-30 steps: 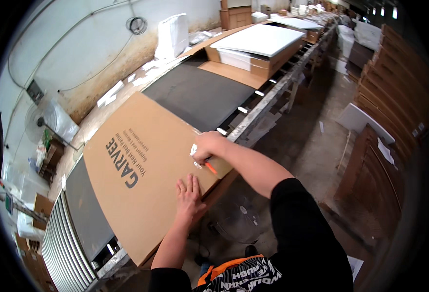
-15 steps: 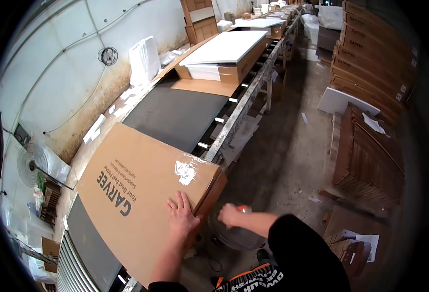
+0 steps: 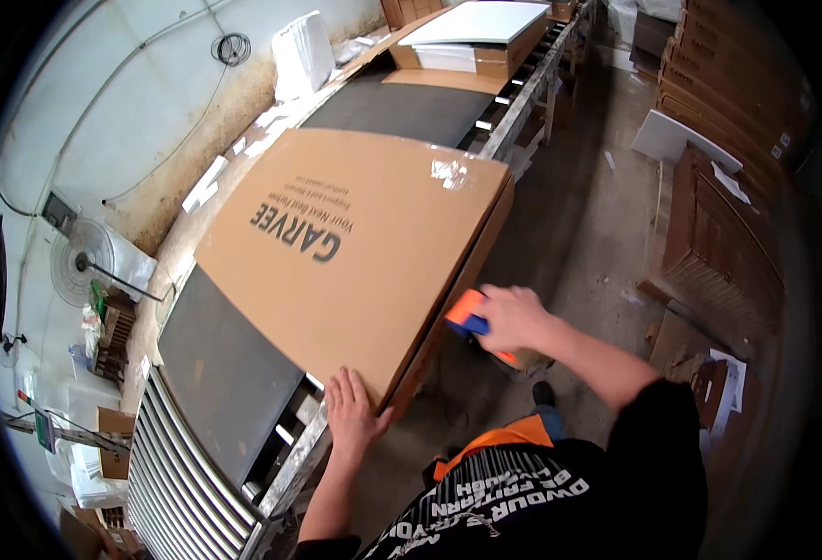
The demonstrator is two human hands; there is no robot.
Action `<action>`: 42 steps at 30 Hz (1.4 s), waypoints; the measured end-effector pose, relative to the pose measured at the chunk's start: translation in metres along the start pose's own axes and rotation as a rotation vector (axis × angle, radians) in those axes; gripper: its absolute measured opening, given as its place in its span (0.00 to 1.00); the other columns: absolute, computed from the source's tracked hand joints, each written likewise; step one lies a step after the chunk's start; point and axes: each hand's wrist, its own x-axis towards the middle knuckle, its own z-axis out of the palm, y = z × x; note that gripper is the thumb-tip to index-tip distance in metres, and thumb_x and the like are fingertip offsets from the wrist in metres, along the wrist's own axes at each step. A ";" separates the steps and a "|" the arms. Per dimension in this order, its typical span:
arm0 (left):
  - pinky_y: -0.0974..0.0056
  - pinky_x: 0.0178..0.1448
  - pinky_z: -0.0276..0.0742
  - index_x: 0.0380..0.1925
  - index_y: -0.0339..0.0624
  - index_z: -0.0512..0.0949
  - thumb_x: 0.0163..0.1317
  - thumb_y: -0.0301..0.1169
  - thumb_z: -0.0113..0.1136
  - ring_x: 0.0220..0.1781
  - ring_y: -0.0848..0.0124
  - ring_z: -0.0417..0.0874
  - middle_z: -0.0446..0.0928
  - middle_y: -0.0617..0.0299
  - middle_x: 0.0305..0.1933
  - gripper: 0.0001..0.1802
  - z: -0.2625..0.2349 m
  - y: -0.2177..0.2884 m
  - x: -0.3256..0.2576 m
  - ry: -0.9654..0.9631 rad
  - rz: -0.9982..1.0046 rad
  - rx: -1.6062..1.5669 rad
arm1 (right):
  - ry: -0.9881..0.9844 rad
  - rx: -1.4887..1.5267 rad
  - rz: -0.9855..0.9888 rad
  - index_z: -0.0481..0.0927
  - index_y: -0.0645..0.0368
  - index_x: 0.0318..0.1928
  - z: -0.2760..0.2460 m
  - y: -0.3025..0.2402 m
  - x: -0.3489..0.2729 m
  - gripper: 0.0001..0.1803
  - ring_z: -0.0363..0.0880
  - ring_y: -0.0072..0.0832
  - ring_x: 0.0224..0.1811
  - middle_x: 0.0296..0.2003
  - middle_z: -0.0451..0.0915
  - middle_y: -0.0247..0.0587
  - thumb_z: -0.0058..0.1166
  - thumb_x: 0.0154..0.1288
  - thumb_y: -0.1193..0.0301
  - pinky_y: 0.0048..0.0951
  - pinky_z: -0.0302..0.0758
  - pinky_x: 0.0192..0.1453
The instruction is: The person packs flat-packed furniture into boxes on a conveyor line. They use a tape dispenser to seal the bottom of a large cardboard box, insert a white foam or protective panel, and kemudian tape the top flaps of the box closed.
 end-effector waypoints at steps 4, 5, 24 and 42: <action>0.39 0.76 0.50 0.65 0.23 0.59 0.50 0.52 0.67 0.69 0.32 0.62 0.62 0.29 0.67 0.53 0.036 -0.006 -0.004 0.286 0.069 -0.142 | 0.292 0.049 -0.203 0.85 0.47 0.39 -0.011 -0.114 0.077 0.17 0.84 0.47 0.39 0.40 0.82 0.43 0.59 0.43 0.62 0.45 0.80 0.45; 0.40 0.75 0.53 0.66 0.20 0.57 0.48 0.51 0.69 0.68 0.33 0.64 0.62 0.27 0.66 0.56 0.040 -0.005 -0.002 0.337 0.048 -0.208 | 0.162 -0.050 -0.189 0.85 0.51 0.37 -0.018 -0.141 0.102 0.18 0.84 0.45 0.38 0.38 0.82 0.45 0.60 0.42 0.63 0.45 0.80 0.43; 0.44 0.75 0.56 0.69 0.20 0.50 0.49 0.53 0.70 0.71 0.33 0.60 0.60 0.31 0.70 0.61 0.015 -0.003 -0.009 0.105 -0.057 -0.204 | -0.597 -0.136 -0.303 0.87 0.51 0.35 0.167 -0.051 -0.002 0.19 0.85 0.40 0.39 0.31 0.85 0.42 0.61 0.34 0.66 0.42 0.80 0.38; 0.42 0.76 0.50 0.63 0.16 0.61 0.54 0.52 0.66 0.72 0.31 0.55 0.59 0.24 0.68 0.51 -0.029 0.228 0.375 0.249 0.300 -0.125 | -0.107 1.656 0.077 0.78 0.73 0.51 -0.075 0.389 0.199 0.30 0.78 0.19 0.23 0.33 0.83 0.45 0.50 0.41 0.81 0.19 0.77 0.29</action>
